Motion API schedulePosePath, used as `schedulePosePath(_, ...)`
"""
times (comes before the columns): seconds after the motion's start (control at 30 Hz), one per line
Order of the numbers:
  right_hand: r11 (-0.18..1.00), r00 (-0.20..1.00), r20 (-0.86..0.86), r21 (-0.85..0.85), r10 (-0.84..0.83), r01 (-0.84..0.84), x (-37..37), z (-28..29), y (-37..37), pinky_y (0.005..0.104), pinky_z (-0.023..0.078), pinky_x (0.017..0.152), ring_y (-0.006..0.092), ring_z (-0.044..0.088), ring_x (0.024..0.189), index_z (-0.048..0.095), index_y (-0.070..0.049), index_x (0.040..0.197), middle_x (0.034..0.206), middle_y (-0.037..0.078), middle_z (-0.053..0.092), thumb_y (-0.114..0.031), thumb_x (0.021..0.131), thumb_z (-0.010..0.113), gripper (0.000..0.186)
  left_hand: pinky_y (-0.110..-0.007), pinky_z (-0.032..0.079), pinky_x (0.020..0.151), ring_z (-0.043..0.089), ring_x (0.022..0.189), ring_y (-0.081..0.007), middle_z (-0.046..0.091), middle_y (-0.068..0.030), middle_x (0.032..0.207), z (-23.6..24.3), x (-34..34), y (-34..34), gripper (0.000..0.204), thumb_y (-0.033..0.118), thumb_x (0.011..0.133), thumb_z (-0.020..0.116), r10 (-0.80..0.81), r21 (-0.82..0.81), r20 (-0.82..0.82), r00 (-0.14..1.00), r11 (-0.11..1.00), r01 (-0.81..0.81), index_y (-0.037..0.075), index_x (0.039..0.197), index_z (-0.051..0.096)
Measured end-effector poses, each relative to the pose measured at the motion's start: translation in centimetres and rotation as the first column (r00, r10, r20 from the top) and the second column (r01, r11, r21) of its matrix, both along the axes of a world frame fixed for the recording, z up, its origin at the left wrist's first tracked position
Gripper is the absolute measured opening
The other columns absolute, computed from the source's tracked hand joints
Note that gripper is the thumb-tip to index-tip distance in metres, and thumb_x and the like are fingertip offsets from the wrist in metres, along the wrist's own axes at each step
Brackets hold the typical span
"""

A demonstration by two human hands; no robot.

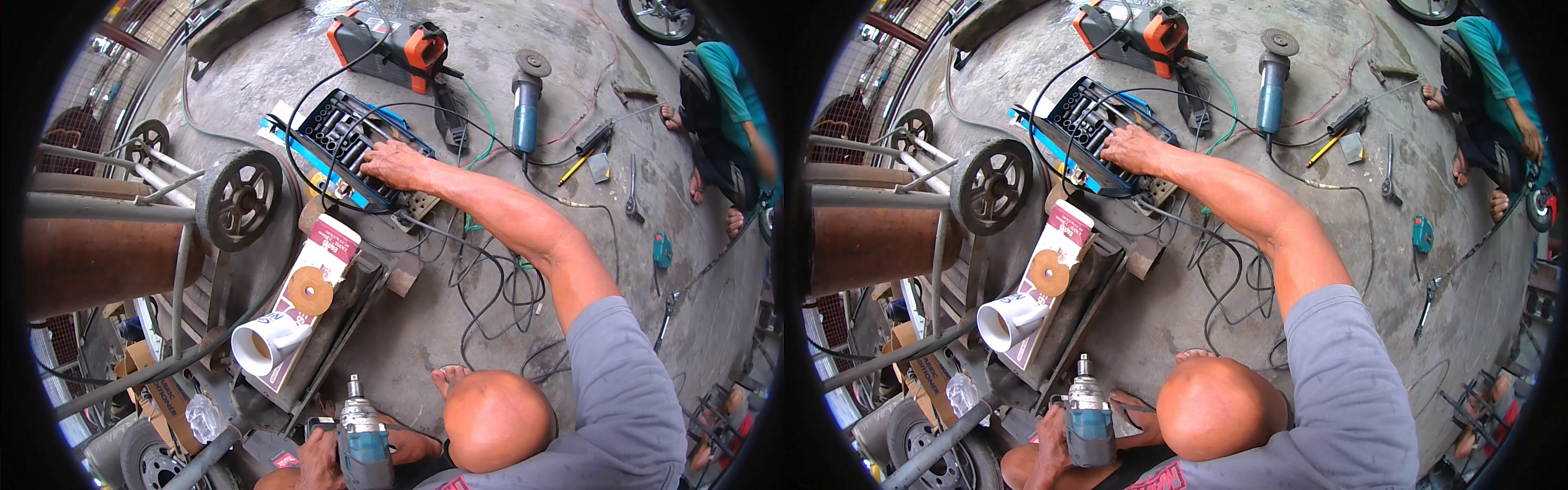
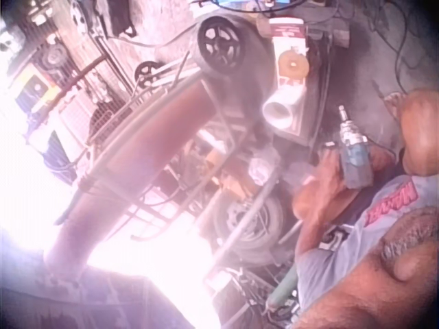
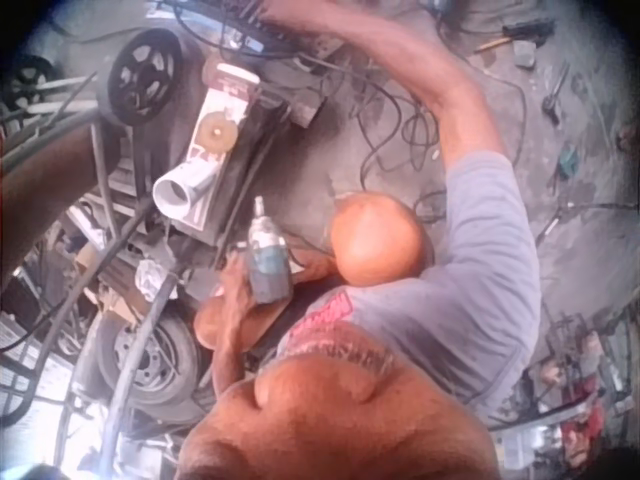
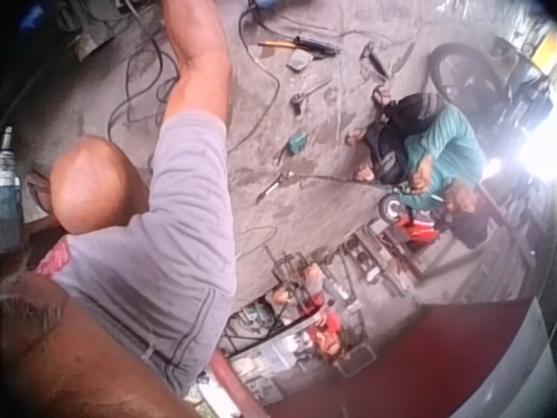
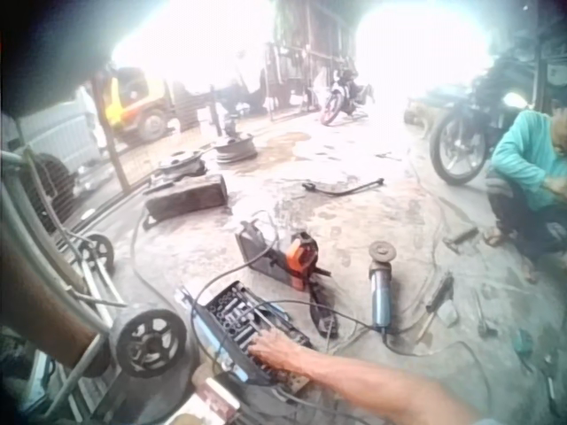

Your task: The person selects a socket from a toolbox, then uses a blowtorch to heat a metal wheel hub while another person assists with a chisel. The person continues heating the hub to facilitate removal or repair.

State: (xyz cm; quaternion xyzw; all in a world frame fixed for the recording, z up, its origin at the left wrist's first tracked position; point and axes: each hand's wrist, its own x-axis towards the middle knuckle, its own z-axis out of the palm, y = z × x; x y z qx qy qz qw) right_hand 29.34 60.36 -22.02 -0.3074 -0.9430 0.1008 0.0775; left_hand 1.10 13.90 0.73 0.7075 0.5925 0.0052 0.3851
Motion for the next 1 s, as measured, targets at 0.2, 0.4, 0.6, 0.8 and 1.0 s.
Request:
schedulePosePath(0.2,0.996,0.993,-0.108,0.068,-0.053,0.06,0.6,-0.2,0.0,0.0466,0.053,0.087,0.0322,0.066,0.107,0.07,-0.014,0.108,0.105,0.013,0.065,-0.011,0.092,0.061,0.018,-0.043,0.043,0.063,0.053,0.074,-0.0314,0.06,-0.008,0.083,-0.5,0.5,-0.2,0.05,0.034,0.064,0.089,-0.008,0.075,0.025,1.0,0.997,0.006,0.009,0.102,0.07)
schedulePosePath(0.4,0.996,0.988,-0.134,-0.048,-0.081,0.075,0.5,-0.6,0.3,0.0482,0.054,0.091,0.0368,0.067,0.106,0.069,-0.008,0.106,0.104,0.015,0.066,-0.006,0.088,0.062,0.019,-0.043,0.044,0.063,0.054,0.074,-0.0314,0.06,-0.008,0.083,-0.4,0.3,-0.1,0.05,0.034,0.063,0.09,-0.022,0.034,-0.01,1.0,0.999,0.023,0.009,0.101,0.069)
schedulePosePath(0.6,0.962,0.975,-0.121,-0.225,-0.185,0.155,1.3,1.5,0.3,0.0497,0.055,0.094,0.0397,0.069,0.109,0.072,-0.007,0.11,0.107,0.02,0.071,-0.003,0.083,0.065,0.027,-0.043,0.044,0.063,0.054,0.075,-0.0314,0.06,-0.0081,0.083,-0.1,0.4,-0.7,0.05,0.035,0.063,0.09,-0.024,0.013,-0.028,0.999,1.0,0.025,0.009,0.1,0.069)
schedulePosePath(0.8,0.945,0.955,-0.164,-0.257,-0.249,0.203,3.1,3.7,-0.3,0.0517,0.054,0.097,0.0421,0.067,0.112,0.071,-0.002,0.113,0.111,0.023,0.07,-0.005,0.085,0.058,0.031,-0.043,0.044,0.064,0.054,0.075,-0.0314,0.061,-0.0082,0.082,0.0,0.4,-1.0,0.05,0.036,0.062,0.09,-0.031,-0.003,-0.033,0.999,1.0,0.031,0.009,0.098,0.068)
schedulePosePath(1.0,0.923,0.959,-0.096,-0.313,-0.265,0.224,4.8,5.1,-1.5,0.0533,0.054,0.093,0.0441,0.069,0.108,0.069,-0.002,0.114,0.108,0.025,0.072,-0.008,0.086,0.059,0.031,-0.044,0.045,0.064,0.054,0.075,-0.0315,0.06,-0.0083,0.081,0.0,0.5,-1.1,0.05,0.038,0.06,0.091,-0.047,-0.004,-0.058,0.997,0.999,0.047,0.009,0.092,0.065)
